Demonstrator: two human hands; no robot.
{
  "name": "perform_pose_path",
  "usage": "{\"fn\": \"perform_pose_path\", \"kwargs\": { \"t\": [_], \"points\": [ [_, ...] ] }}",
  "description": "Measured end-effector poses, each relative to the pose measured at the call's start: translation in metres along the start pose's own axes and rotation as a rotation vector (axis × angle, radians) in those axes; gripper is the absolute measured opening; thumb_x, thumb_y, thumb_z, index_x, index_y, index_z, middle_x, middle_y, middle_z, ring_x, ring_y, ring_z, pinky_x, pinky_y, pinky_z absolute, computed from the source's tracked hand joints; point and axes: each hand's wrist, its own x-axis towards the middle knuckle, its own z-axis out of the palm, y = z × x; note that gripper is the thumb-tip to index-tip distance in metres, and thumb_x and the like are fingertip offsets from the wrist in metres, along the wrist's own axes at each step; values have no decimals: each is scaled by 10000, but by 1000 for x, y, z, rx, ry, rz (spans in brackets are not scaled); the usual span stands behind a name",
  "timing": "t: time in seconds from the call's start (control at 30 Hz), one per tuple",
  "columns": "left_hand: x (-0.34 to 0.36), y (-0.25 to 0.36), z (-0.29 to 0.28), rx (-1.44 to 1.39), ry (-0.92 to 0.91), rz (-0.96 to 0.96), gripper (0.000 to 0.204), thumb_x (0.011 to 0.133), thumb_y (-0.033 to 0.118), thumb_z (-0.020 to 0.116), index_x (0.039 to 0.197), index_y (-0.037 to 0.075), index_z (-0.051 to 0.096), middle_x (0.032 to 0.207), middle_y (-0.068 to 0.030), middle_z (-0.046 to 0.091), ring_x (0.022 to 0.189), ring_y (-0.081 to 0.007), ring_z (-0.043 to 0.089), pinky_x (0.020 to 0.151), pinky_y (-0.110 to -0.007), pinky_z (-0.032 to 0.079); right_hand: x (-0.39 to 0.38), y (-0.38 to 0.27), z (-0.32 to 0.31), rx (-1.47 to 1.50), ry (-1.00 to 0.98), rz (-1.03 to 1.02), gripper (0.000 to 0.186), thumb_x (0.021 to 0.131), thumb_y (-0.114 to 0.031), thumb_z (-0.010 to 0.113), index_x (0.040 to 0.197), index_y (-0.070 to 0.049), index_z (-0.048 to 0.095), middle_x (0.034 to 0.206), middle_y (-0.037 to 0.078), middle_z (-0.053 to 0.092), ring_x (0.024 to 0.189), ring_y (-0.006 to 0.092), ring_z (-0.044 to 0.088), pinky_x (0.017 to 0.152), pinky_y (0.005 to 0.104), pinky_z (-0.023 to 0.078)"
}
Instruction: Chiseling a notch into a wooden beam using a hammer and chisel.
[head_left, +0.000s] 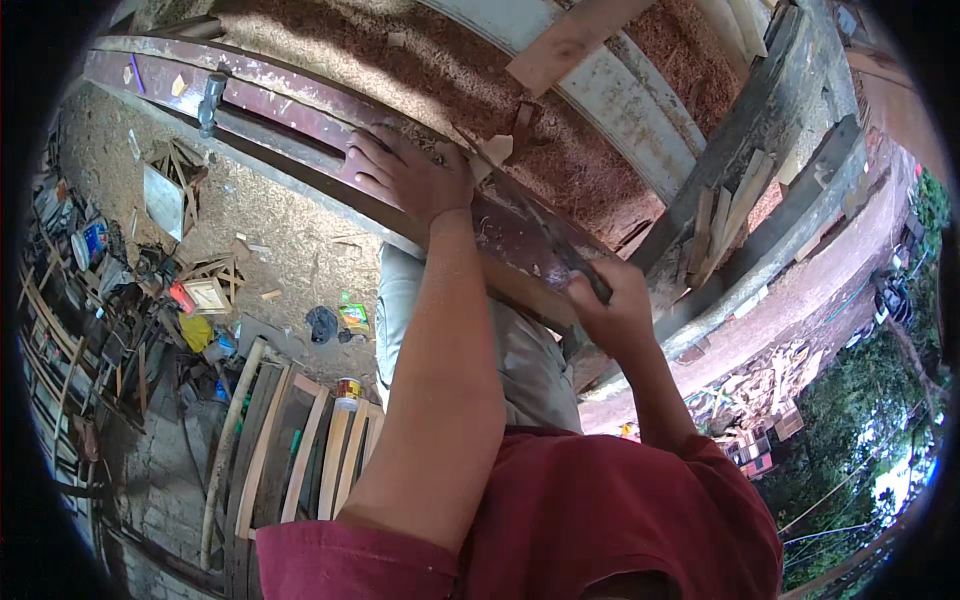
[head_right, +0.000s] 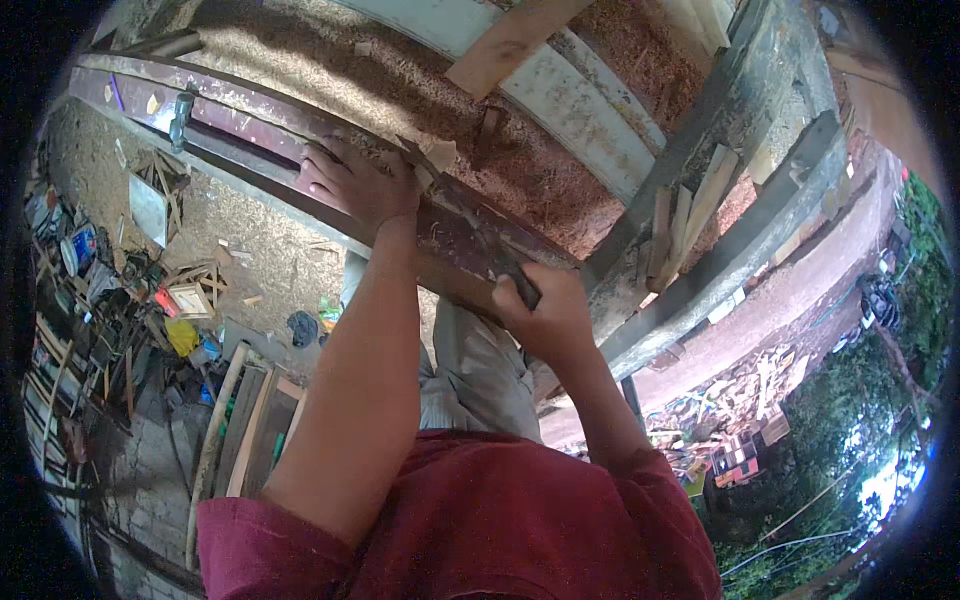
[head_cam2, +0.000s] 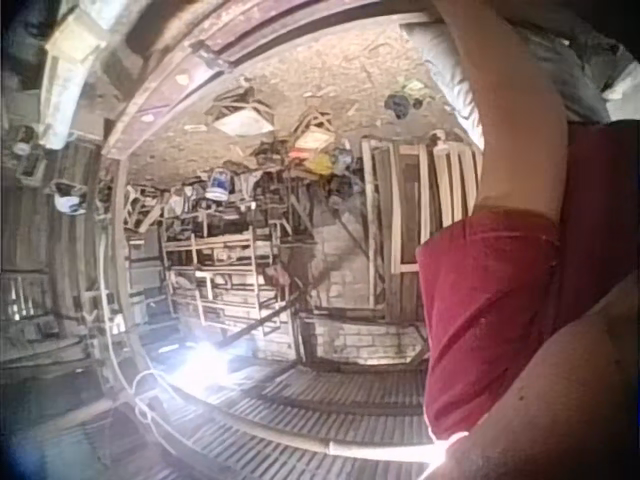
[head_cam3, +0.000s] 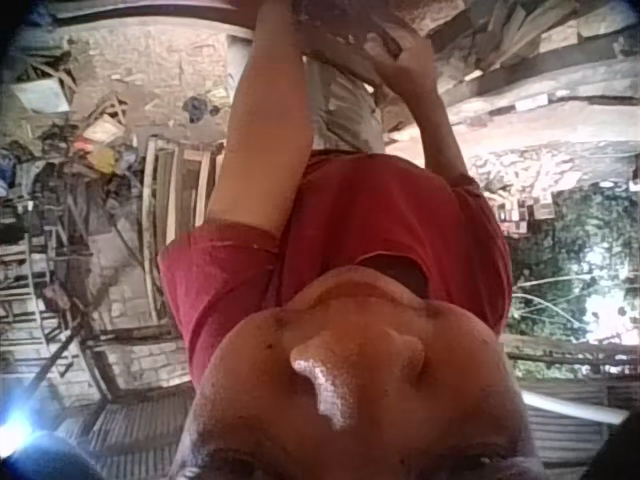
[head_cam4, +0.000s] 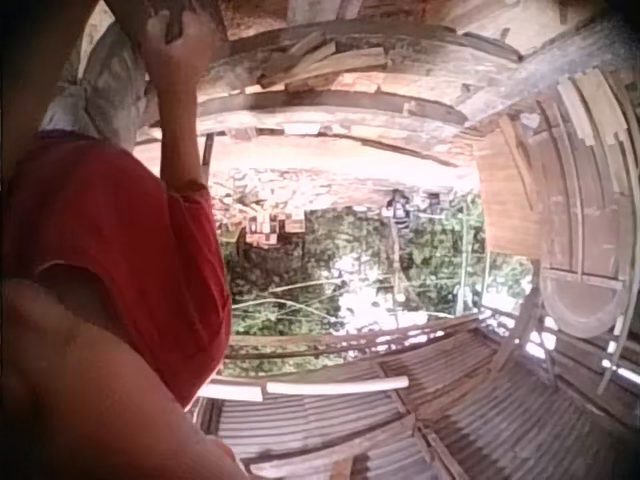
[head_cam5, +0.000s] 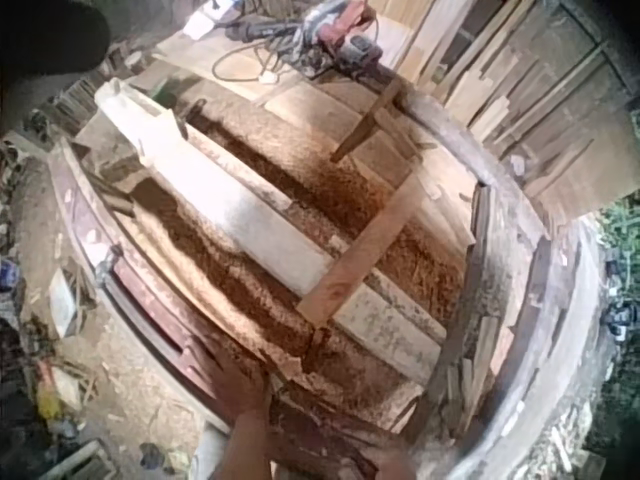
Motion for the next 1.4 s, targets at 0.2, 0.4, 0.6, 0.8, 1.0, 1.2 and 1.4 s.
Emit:
{"fn": "perform_pose_path", "kwargs": {
  "t": [0.2,0.4,0.6,0.8,1.0,1.2,1.4],
  "points": [
    [-3,-1,-6,51,-66,-7,1038,860,470,661,1679,-56,302,1785,-300,168,1672,-457,147,1351,-615,116,-2,-34,5,-3,51,13,338,938,-273,742,750,-5,656,679,244,626,619,460,657,592,503,514],
    [4,3,-12,15,-126,-25,1066,849,480,665,1680,-71,287,1780,-317,162,1674,-466,127,1354,-618,97,29,-17,39,-63,145,-125,341,946,-272,730,774,13,654,689,260,629,642,474,666,596,510,512],
    [3,2,-16,46,-147,-23,1027,870,455,610,1684,-79,284,1792,-301,149,1678,-464,107,1353,-614,96,-16,-35,7,52,5,200,296,959,-211,745,772,7,671,600,182,586,523,258,625,537,445,475],
    [-1,-1,-9,24,-86,-12,1038,855,444,628,1687,-64,272,1787,-297,181,1673,-467,135,1351,-610,108,-16,-47,15,27,37,194,320,977,-192,700,752,21,620,574,152,540,517,207,544,536,425,419],
    [-7,5,-9,-75,-35,-36,1025,817,400,662,1681,-24,309,1783,-275,221,1659,-475,188,1340,-635,139,-16,-31,17,-55,60,106,358,954,-235,758,723,0,619,601,195,596,523,361,629,535,454,481],
    [-7,-1,-6,-111,29,3,998,843,333,719,1673,-29,302,1761,-287,239,1658,-483,173,1318,-673,172,-10,-18,15,0,59,1,351,942,-254,756,733,-1,632,638,230,610,569,403,661,558,481,497],
    [-7,-1,-3,-125,39,0,957,852,297,729,1662,-21,333,1752,-278,255,1648,-500,183,1312,-685,176,7,-19,-4,-38,33,-12,341,930,-261,750,761,14,639,667,251,602,590,420,643,586,476,498]
  ]
}}
